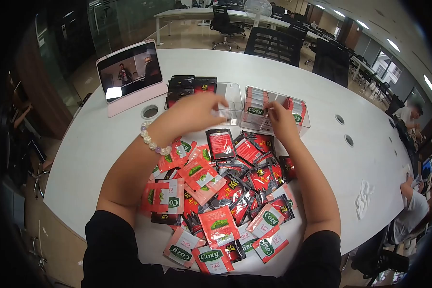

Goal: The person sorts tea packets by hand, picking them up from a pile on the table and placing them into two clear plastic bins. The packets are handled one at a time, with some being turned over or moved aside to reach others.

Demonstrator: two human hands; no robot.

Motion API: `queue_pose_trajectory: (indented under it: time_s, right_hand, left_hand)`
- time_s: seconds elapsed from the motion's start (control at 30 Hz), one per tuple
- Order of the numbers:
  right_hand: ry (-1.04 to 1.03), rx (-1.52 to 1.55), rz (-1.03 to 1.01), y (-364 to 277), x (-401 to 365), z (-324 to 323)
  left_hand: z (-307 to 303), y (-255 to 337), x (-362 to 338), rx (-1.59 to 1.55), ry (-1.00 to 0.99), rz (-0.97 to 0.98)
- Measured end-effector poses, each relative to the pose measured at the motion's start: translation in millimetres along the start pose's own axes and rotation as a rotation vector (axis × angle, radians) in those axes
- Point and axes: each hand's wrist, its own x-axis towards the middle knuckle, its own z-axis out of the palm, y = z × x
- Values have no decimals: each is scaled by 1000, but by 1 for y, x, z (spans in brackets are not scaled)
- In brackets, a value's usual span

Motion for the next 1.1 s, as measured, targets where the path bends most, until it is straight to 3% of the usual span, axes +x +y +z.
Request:
queue_pose_trajectory:
  time_s: [0.1, 0.2, 0.33, 0.5, 0.57, 0.7, 0.83, 1.1]
  right_hand:
    - [54, -60, -81, 4, -1, 4]
    - [46, -57, -23, -7, -4, 2]
    - [217, -111, -154, -12, -5, 3]
    - [380, -210, -324, -15, -8, 0]
    - [475, -273, -482, -15, -11, 0]
    - [504, -284, -618, -5, -18, 2]
    - [520, -211, -622, -4, -17, 3]
    - [479, -159, -636, -1, -18, 4]
  left_hand:
    - [15, -1, -10, 295, -280, 92]
    - [17, 23, -15, 264, -573, -52]
    - [58, 12, -17, 467, -296, 123]
    - [75, 6, -11, 477, -246, 160]
    - [76, 1, -9, 449, -181, 207]
    - [17, 17, -11, 463, 26, 217]
    - [-25, -4, 0, 355, 407, 250]
    - [-25, -41, 57, 502, 230, 214]
